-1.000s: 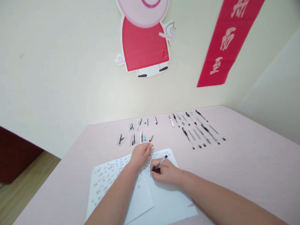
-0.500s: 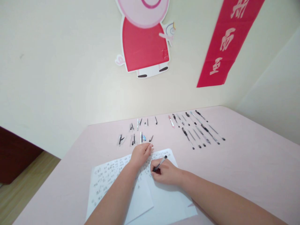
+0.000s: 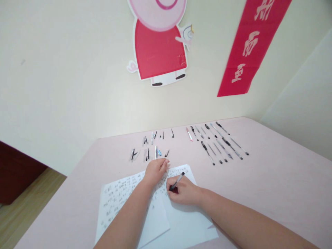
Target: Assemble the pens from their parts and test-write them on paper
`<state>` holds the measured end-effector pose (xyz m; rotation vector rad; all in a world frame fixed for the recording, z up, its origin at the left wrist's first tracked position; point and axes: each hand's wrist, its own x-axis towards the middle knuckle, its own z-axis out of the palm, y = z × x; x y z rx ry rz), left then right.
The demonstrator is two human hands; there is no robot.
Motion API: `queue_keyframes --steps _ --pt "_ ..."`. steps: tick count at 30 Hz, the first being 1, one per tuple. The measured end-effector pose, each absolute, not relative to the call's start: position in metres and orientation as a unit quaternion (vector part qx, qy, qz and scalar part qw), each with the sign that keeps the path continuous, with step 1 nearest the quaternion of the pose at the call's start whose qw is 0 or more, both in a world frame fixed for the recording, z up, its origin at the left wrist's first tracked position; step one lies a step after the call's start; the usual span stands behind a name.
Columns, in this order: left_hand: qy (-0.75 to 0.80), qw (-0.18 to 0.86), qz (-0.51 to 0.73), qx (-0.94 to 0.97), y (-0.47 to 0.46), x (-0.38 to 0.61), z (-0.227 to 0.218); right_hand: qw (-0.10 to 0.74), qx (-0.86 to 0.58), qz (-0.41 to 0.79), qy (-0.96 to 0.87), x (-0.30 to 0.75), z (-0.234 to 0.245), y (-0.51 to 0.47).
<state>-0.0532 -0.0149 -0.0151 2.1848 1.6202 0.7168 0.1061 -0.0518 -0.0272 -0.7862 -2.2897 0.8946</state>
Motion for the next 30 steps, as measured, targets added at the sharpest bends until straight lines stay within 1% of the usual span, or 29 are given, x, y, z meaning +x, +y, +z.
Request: queue_keyframes --steps 8,14,16,19,21,22,26,30 --pt "0.567 0.160 0.252 0.768 -0.015 -0.053 -0.014 0.295 -0.294 0.330 -0.847 0.105 -0.033 -0.050" --pt "0.565 0.160 0.258 0.768 -0.014 -0.054 -0.018 0.293 -0.299 0.345 -0.840 0.104 -0.030 -0.052" --pt "0.566 0.163 0.258 0.766 -0.014 -0.054 -0.018 0.294 -0.309 0.367 -0.827 0.104 -0.029 -0.051" --pt "0.568 0.163 0.253 0.766 -0.014 -0.054 -0.017 0.298 -0.341 0.453 -0.768 0.105 -0.029 -0.045" --pt "0.567 0.159 0.249 0.769 -0.014 -0.054 -0.016 0.324 -0.365 0.493 -0.720 0.107 -0.028 -0.040" --pt "0.566 0.158 0.247 0.770 -0.014 -0.054 -0.015 0.346 -0.377 0.491 -0.705 0.109 -0.027 -0.037" --pt "0.564 0.148 0.245 0.774 -0.014 -0.054 -0.016 0.439 -0.415 0.404 -0.687 0.115 -0.021 -0.029" --pt "0.558 0.107 0.264 0.779 -0.012 -0.055 -0.017 0.476 -0.444 0.370 -0.663 0.123 -0.020 -0.020"
